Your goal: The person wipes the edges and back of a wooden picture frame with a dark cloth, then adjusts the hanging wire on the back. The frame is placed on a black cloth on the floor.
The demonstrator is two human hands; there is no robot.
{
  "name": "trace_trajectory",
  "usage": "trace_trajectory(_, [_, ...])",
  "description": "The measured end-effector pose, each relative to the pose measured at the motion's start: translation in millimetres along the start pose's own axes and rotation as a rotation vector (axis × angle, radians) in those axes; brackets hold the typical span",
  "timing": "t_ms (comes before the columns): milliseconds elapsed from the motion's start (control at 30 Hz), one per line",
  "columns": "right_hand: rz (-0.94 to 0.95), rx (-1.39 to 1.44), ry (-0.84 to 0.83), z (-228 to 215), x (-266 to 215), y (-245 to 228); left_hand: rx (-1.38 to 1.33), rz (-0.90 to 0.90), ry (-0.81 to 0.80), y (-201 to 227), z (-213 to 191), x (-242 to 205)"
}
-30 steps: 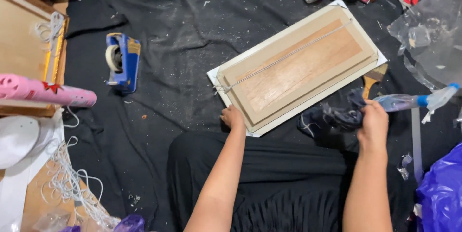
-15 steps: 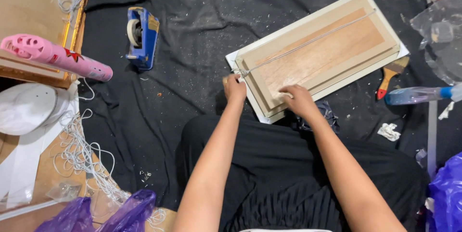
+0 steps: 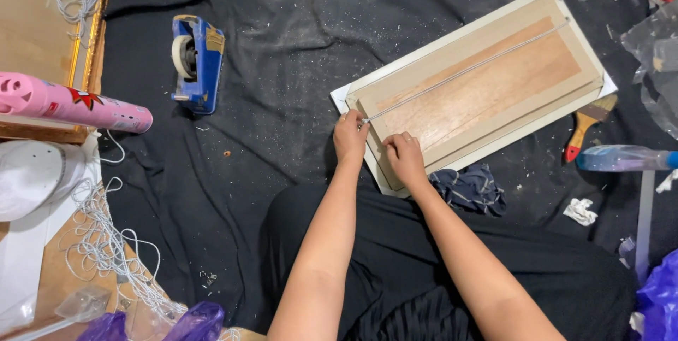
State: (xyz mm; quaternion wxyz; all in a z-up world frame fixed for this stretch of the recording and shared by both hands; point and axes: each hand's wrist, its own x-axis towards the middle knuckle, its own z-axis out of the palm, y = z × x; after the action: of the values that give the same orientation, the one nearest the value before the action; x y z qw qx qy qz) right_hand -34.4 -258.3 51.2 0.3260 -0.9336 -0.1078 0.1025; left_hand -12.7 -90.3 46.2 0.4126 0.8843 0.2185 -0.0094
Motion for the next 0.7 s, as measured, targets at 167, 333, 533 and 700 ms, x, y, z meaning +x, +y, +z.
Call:
trace_trajectory(167, [0.003, 0.013, 0.026, 1, -1, -3, -0.047, -0.077, -0.027, -18, 13, 15])
trace_trajectory(333, [-0.043, 0.019, 0.064, 0, -1, -4, -0.132, -0.151, -0.094, -25, 11, 23])
trace_trajectory(533, [-0.070, 0.034, 0.090, 3, -2, -2, -0.096, -0.173, -0.104, -18, 6, 22])
trace_trajectory(700, [-0.087, 0.018, 0.111, 6, -1, 2, 0.017, 0.010, -0.068, 6, -14, 6])
